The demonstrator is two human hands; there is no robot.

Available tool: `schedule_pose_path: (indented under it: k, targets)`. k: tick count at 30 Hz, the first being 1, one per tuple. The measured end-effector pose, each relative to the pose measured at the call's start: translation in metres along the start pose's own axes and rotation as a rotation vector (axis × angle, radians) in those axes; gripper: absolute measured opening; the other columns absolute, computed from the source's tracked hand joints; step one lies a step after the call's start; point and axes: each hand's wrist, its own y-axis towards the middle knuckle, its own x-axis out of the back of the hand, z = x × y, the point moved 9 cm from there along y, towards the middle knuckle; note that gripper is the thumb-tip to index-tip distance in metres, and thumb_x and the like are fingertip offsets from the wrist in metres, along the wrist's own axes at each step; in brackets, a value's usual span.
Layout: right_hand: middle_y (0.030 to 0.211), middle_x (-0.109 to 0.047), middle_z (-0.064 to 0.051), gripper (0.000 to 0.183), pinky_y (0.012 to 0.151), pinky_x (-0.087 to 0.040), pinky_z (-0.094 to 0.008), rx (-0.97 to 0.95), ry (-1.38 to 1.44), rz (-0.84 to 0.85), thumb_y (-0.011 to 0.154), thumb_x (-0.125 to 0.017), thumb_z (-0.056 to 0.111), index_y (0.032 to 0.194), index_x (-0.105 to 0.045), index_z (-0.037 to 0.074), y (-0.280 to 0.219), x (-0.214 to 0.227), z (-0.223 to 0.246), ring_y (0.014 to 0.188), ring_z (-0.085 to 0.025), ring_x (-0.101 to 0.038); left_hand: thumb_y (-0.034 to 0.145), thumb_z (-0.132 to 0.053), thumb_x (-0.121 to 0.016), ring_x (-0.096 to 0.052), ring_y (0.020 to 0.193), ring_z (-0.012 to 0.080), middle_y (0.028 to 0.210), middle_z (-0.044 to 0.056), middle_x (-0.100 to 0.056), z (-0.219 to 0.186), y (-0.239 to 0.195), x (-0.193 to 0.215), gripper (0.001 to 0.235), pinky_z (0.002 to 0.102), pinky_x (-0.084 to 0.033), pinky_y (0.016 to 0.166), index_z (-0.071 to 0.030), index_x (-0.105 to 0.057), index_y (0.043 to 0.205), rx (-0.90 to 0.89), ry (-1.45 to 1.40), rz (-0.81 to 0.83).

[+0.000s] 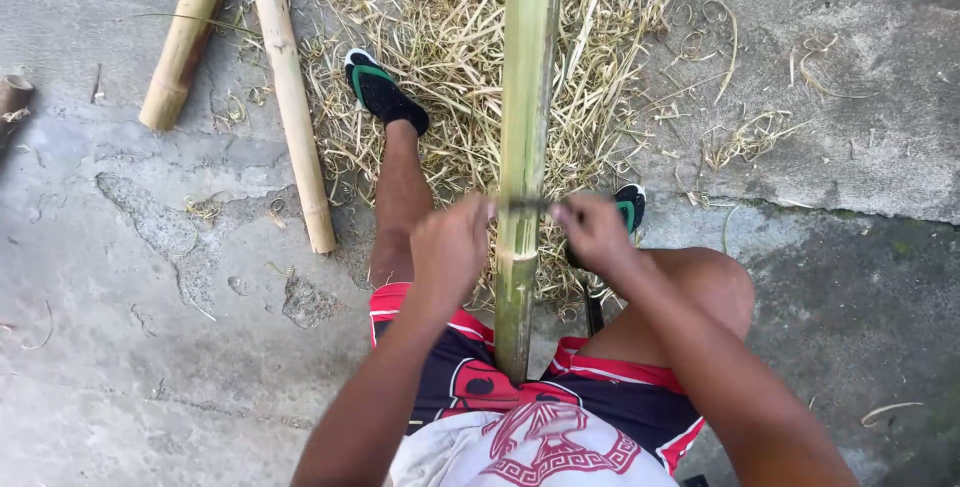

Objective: A person uses a curved knife to scrape and notch a long green bamboo pole held between their legs for stability.

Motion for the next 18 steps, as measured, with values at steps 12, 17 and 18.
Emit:
schedule_pose_path:
  k: [12, 17, 18]
  targets:
    - [0.071, -0.056, 0.002, 0.036, 0.053, -0.036, -0.030, 0.594, -0.133, -0.558, 0.115, -0.058, 0.035, 0.097, -0.067, 0.005, 0.134, 0.179, 0.142, 0.060, -0.008, -0.048, 0.097, -0.028, -0.066, -0.062, 0.063, 0.0270, 0.070, 0.006, -0.064, -0.036, 0.236, 0.050, 0.019, 0.043, -0.048, 0.057, -0.014, -0.068, 0.085, -0.307, 0.243, -0.706]
    - [0.058, -0.054, 0.000, 0.042, 0.037, -0.033, -0.034, 0.258, -0.109, -0.487, 0.111, -0.054, 0.037, 0.081, -0.063, 0.010, 0.115, 0.141, 0.099, 0.044, -0.011, -0.043, 0.094, -0.024, -0.068, -0.068, 0.057, 0.0266, 0.064, 0.004, -0.069, -0.049, 0.178, 0.059, 0.009, 0.047, -0.046, 0.054, -0.017, -0.072, 0.091, -0.191, 0.002, -0.413]
    - [0.058, -0.054, 0.000, 0.042, 0.037, -0.033, -0.034, 0.263, -0.113, -0.489, 0.111, -0.054, 0.037, 0.081, -0.063, 0.010, 0.104, 0.136, 0.101, 0.044, -0.011, -0.043, 0.094, -0.024, -0.068, -0.068, 0.057, 0.0266, 0.064, 0.004, -0.069, -0.047, 0.165, 0.058, 0.009, 0.047, -0.046, 0.054, -0.017, -0.072, 0.091, -0.193, 0.000, -0.419]
